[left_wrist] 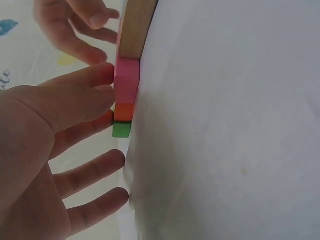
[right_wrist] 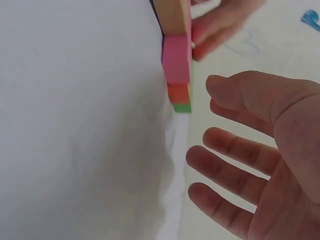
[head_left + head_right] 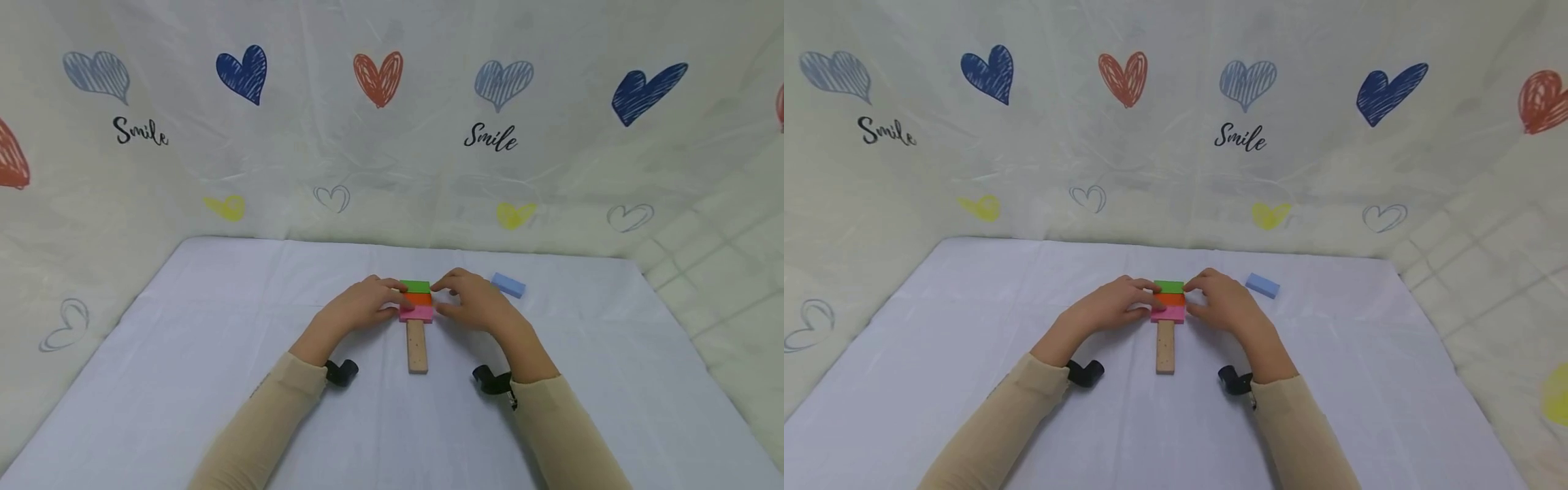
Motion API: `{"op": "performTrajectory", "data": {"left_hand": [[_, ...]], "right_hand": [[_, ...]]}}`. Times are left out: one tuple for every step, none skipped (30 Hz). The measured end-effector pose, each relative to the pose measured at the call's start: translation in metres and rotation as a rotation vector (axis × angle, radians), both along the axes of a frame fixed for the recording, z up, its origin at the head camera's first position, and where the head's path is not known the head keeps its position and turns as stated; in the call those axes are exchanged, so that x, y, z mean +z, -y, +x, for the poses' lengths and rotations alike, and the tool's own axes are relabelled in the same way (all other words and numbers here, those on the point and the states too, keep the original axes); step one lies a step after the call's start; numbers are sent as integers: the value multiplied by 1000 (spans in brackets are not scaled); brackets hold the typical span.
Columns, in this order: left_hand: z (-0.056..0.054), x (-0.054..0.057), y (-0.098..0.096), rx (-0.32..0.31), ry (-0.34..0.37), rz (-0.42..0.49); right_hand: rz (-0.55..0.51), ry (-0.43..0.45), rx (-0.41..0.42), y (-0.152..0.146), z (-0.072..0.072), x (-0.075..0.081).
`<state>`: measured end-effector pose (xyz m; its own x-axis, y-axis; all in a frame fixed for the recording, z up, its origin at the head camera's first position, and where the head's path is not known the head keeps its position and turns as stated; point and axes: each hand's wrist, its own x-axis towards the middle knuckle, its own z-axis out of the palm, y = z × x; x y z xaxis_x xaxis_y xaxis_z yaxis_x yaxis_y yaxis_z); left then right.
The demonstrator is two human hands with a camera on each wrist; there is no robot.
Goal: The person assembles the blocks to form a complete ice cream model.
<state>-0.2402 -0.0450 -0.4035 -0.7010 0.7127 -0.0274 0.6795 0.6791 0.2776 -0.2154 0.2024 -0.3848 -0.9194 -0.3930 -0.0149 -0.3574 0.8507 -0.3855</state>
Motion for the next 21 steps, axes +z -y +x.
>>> {"op": "performTrajectory", "data": {"left_hand": [[0,0,0,5,5,-2],[1,0,0,12,11,-4],[1,0,0,16,13,-8],[0,-1,0,18,14,-8],[1,-1,0,20,15,-7],[1,-1,0,20,16,-6],[1,-1,0,21,17,-6],[1,-1,0,21,15,-7],[1,0,0,19,13,-6],[1,0,0,18,12,-4],[1,1,0,17,12,-3],[2,2,0,15,11,0],[2,2,0,14,11,0],[2,2,0,14,10,1],[2,2,0,14,10,3],[2,2,0,15,12,5],[1,2,0,15,11,2],[1,1,0,16,11,0],[1,1,0,17,11,-4],[1,1,0,18,9,-7],[1,0,0,19,7,-11]], "right_hand": [[-10,-2,-7,-4,-1,1],[-19,-5,-16,-8,-2,2],[-28,-9,-25,-13,-3,3],[-33,-16,-37,-18,-4,4],[-36,-19,-53,-23,-5,5],[-39,-21,-72,-28,-5,5],[-42,-27,-88,-33,-6,6],[-42,-29,-106,-38,-7,7],[-43,-35,-121,-42,-8,7],[-45,-37,-138,-47,-8,7],[-45,-38,-153,-51,-8,8],[-45,-41,-163,-54,-9,8],[-44,-44,-170,-58,-9,8],[-41,-44,-179,-61,-10,8],[-36,-47,-188,-64,-10,8],[-29,-46,-200,-67,-10,7],[-25,-47,-209,-70,-10,7],[-22,-46,-217,-74,-11,6],[-22,-44,-228,-77,-11,6],[-23,-44,-236,-79,-12,5],[-25,-44,-245,-82,-13,5]]}}
